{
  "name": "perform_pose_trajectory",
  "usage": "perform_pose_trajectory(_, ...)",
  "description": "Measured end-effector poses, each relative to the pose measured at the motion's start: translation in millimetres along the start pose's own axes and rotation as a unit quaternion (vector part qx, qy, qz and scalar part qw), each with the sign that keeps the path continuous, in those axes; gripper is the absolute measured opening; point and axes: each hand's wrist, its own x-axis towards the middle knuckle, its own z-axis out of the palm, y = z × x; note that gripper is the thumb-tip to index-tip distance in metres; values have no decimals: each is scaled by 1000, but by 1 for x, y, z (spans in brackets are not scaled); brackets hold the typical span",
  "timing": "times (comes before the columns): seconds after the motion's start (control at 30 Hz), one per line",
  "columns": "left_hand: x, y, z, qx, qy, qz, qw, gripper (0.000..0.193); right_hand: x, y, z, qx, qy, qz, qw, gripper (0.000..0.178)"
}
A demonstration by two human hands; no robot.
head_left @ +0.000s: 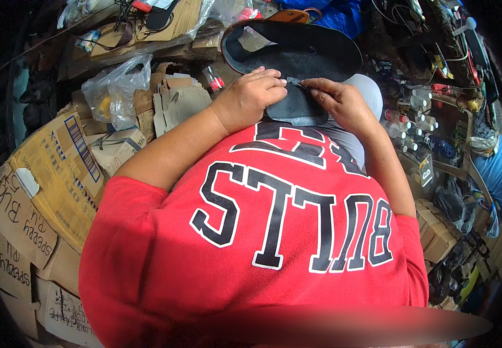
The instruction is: Manually sewing and assembling shoe components.
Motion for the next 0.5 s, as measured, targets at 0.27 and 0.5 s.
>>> perform_pose_trajectory(0.27,0,-1,2,1,-4,-1,1000,28,0,0,-1,1,0,1,1000,26)
perform_pose_trajectory(0.5,0,-2,2,-4,0,4,1000,28,2,3,-2,5,-9,8,1000,26)
